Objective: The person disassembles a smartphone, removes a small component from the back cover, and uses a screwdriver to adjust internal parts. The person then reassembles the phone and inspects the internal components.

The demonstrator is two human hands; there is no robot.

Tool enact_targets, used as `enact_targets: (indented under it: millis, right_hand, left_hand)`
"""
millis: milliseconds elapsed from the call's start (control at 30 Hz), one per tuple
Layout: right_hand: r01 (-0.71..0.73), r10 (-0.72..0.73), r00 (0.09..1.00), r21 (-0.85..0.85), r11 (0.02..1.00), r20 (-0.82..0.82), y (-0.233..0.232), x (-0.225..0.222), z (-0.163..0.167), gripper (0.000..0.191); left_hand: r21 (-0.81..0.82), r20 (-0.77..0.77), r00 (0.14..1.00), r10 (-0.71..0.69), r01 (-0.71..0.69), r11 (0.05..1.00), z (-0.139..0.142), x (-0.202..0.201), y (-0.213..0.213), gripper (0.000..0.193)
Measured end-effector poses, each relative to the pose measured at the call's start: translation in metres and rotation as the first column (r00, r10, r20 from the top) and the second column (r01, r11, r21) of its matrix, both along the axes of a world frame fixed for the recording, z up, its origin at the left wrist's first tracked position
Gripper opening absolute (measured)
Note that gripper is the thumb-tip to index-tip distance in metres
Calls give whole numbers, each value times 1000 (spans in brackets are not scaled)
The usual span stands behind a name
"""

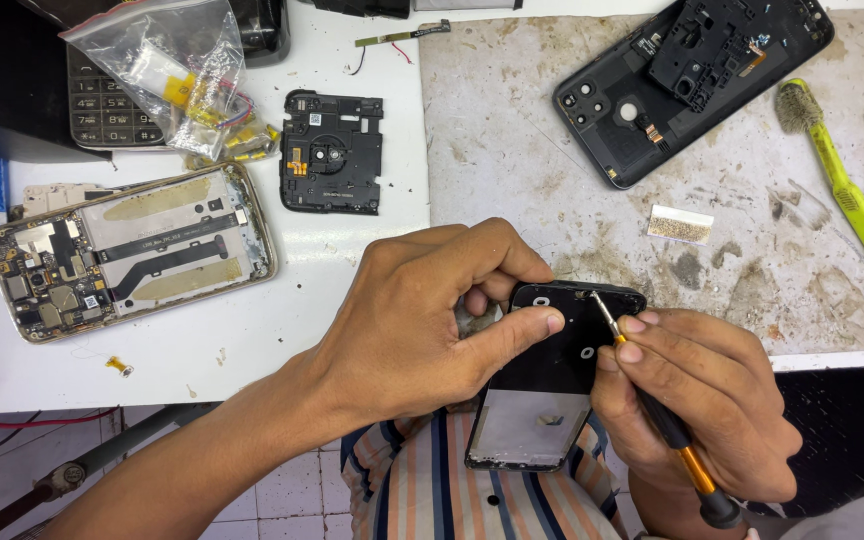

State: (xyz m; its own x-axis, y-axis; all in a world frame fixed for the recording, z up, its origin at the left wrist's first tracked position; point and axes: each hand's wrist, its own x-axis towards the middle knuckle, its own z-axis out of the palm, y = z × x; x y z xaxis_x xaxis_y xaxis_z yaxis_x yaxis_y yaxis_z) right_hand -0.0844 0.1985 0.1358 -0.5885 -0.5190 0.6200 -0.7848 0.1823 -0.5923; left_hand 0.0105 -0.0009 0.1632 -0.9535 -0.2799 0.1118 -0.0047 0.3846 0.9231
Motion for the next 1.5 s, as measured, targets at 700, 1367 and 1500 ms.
enact_targets:
  millis: [700,1367,1500]
  right_hand:
    - [0,2,999,51,999,-35,-7,1,7,23]
    - [-30,31,998,26,999,-58,-6,-2,2,23]
    - [-39,40,996,23,999,-76,-4,-3,0,23]
  left_hand:
    - [-11,-25,1000,-8,8,1000,-2,0,0,18]
    - [-15,-25,1000,-3,2,1000,-1,0,0,18]
    - [-9,-18,1000,-1,1,1000,0,1,-1,18]
